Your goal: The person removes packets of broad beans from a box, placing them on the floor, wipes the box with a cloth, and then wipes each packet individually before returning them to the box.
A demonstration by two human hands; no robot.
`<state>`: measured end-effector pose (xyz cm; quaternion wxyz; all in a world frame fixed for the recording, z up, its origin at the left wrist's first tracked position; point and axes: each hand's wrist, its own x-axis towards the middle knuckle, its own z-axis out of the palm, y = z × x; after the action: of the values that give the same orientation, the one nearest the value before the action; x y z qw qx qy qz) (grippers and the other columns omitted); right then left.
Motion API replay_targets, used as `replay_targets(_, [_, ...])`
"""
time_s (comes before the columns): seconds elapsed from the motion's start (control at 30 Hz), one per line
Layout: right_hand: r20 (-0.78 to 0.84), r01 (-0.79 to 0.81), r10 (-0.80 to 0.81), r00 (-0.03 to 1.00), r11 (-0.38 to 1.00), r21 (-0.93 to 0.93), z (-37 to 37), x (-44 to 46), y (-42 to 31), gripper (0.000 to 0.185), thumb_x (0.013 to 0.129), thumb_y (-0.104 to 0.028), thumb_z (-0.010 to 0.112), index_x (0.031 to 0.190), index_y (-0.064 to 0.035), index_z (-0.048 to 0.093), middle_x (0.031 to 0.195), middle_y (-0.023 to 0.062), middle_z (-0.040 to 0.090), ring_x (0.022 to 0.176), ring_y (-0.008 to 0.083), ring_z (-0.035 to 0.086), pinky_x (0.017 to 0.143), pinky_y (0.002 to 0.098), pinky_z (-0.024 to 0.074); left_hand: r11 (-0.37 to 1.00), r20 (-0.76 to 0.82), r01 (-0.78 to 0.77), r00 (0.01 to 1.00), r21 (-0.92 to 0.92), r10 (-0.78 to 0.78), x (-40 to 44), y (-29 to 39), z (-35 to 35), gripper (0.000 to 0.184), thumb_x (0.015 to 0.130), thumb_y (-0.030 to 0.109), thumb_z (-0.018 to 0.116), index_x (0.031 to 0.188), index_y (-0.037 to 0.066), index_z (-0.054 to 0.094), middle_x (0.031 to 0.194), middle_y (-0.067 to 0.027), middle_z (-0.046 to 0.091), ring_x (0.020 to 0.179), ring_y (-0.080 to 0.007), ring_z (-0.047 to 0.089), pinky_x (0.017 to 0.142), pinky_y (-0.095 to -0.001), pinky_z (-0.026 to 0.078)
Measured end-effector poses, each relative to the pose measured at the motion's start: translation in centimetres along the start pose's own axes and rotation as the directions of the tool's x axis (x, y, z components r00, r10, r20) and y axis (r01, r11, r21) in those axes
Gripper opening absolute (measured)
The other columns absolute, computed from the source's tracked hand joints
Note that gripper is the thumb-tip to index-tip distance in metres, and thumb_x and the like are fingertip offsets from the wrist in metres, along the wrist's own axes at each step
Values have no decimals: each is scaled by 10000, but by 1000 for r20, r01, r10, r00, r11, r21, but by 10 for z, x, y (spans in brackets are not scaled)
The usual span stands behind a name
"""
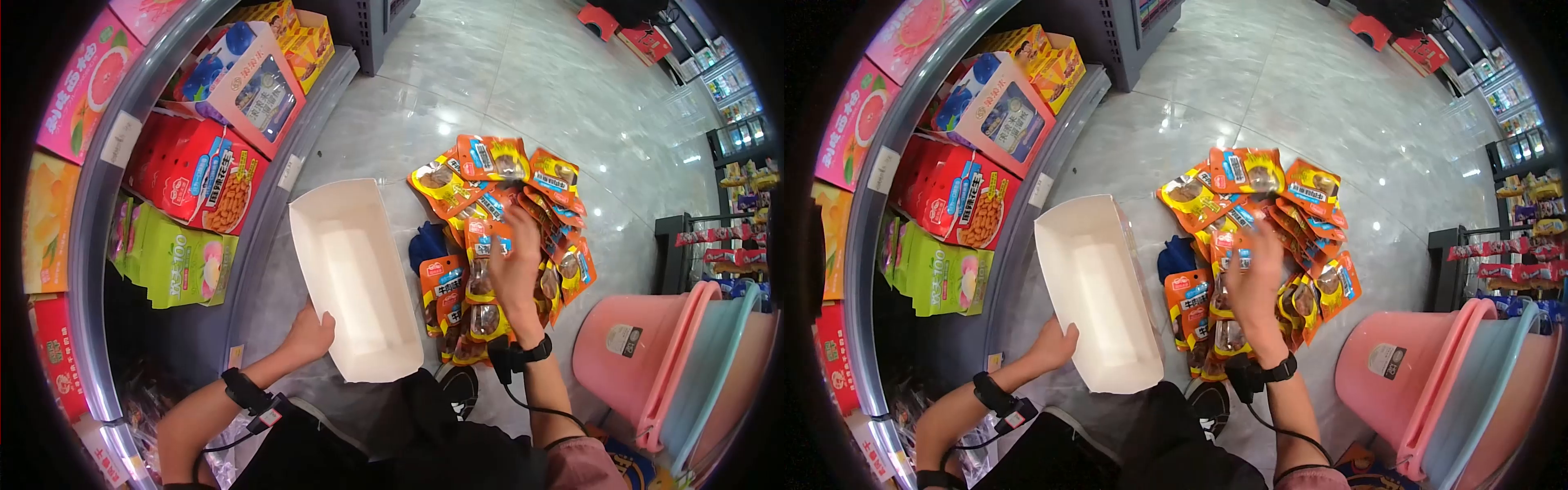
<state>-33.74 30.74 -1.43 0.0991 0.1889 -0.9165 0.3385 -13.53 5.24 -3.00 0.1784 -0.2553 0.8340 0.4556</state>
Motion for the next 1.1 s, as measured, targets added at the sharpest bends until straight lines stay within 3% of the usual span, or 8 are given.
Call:
replay_targets(0.1, [359,182,-258,897,955,233,36,-5,-7,230,779,-85,622,986,5,581,925,157,613,847,345,592,732,389,485,1000,-7,-16,1000,7,16,3,-5,6,443,816,109,382,1219,-71,355,1093,-323,519,1025,-470,508,895,-462,407])
replay_targets(0.3, [557,77,112,823,949,-305,90,-7,-16,178,729,-147,663,764,-10,554,773,217,609,770,331,621,669,417,495,998,21,-57,998,1,57,0,2,3,476,788,63,369,1243,-65,315,1089,-336,516,1038,-463,510,910,-456,401])
replay_targets(0.4, [329,-114,45,943,975,193,73,-6,5,248,791,-180,619,921,26,574,753,171,617,704,312,608,652,378,473,998,-10,-24,1000,-66,23,-7,13,-5,528,773,23,354,1282,-67,246,1100,-350,503,1071,-451,503,933,-448,388])
replay_targets(0.5, [552,-629,313,773,493,600,-2,20,-25,377,888,-215,548,1180,15,489,959,58,577,820,111,547,709,250,453,988,6,-115,993,-103,116,-9,12,-4,613,765,-8,325,1340,-63,119,1186,-346,453,1124,-431,482,963,-427,370])
replay_targets(0.6, [385,-399,123,915,134,907,-48,27,-77,326,938,-116,431,1235,19,434,1140,100,554,1004,163,577,863,311,484,967,54,-28,998,-254,43,-7,18,1,596,770,9,332,1337,-76,170,1290,-308,342,1216,-389,394,1033,-398,292])
replay_targets(0.73, [84,-127,128,988,381,916,-45,19,-124,338,925,-79,464,1246,13,411,1085,80,559,934,124,566,830,276,472,979,-35,-118,993,-169,114,-9,30,9,664,755,-21,339,1341,-126,46,1229,-376,388,1177,-464,408,994,-429,336])
replay_targets(0.83, [197,44,-160,967,870,491,-9,8,-121,380,829,-18,582,1169,33,420,986,129,512,890,216,535,773,332,444,974,-85,-138,989,-178,125,-12,44,8,712,739,-51,363,1347,-131,1,1279,-395,293,1224,-485,324,1026,-429,293])
replay_targets(1.1, [522,110,-217,825,967,228,83,-13,-109,500,801,-110,600,1242,15,401,1292,245,392,1176,429,383,964,482,337,954,-259,-291,929,-67,265,-17,56,5,821,690,-151,368,1358,-99,-107,1394,-352,29,1310,-485,120,1092,-467,172])
